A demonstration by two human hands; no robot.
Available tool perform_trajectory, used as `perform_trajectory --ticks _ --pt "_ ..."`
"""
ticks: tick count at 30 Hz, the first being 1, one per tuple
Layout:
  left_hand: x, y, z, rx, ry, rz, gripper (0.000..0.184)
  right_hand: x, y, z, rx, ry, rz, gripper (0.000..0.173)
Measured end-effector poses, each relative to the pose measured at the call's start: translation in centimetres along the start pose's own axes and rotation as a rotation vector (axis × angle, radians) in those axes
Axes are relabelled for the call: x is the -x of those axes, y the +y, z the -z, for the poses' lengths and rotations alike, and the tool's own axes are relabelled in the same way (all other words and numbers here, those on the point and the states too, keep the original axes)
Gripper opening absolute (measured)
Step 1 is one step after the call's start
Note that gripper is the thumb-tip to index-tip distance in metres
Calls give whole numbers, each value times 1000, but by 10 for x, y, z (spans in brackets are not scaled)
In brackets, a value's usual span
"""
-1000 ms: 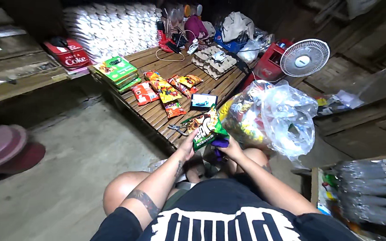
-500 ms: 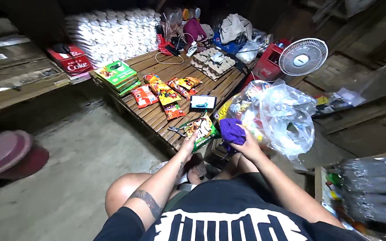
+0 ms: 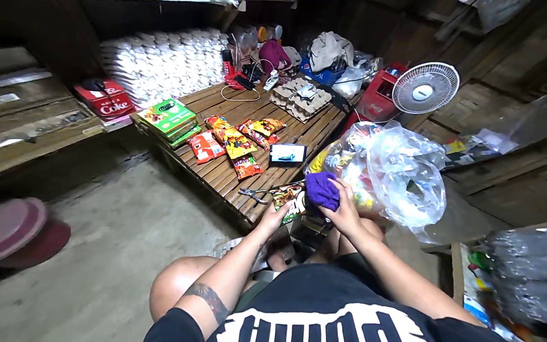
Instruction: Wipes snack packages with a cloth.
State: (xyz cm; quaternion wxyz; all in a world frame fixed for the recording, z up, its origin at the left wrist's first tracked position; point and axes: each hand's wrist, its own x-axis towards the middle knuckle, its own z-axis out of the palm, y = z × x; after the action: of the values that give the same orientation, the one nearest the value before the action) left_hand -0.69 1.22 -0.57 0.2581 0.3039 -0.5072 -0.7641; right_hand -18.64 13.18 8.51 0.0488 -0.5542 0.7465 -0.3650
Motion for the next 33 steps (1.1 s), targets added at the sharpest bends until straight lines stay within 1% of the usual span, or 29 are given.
perform_trajectory --ticks 1,2,3,5,7,11,13,15,18,21,24,26,28,29,30,31,33 --pt "1 -1 -1 -9 -16 4 57 2 4 -7 15 50 29 74" --pt "2 -1 -2 -16 -28 8 57 5 7 -14 24 62 57 71" --pt "3 0 -3 -18 -38 13 57 9 9 -19 27 34 74 69" --pt "3 -2 -4 -13 -63 23 58 19 9 -27 21 -69 75 71" --pt "4 -2 -4 -19 -93 29 56 23 9 -30 3 -110 64 72" --pt "6 -3 -7 -42 -147 54 56 17 13 -26 -8 -112 61 66" --pt "7 -3 -8 -34 -149 68 57 13 13 -24 6 -144 62 58" --pt "7 -2 -9 -54 -139 68 58 11 15 -23 20 -137 92 51" --pt "6 -4 -10 -105 -108 60 61 14 19 -24 35 -108 130 47" --pt "4 -7 -9 -152 -113 41 63 13 26 -20 30 -87 141 45" --pt "6 -8 -9 -185 -125 42 65 6 23 -7 50 -147 43 51" --pt "8 -6 -10 -195 -129 60 61 0 20 1 72 -187 -80 58" --pt "8 -8 -9 -202 -122 62 59 -3 15 4 90 -186 -148 64" --pt "6 -10 -9 -206 -104 53 62 -2 12 5 99 -170 -123 67" --pt "2 -13 -9 -219 -80 44 68 0 9 3 102 -131 -37 68" --pt "-1 -14 -9 -237 -55 37 74 4 5 0 100 -97 88 70" --pt "1 -12 -7 -303 -39 7 73 14 -6 -14 95 -123 310 72"
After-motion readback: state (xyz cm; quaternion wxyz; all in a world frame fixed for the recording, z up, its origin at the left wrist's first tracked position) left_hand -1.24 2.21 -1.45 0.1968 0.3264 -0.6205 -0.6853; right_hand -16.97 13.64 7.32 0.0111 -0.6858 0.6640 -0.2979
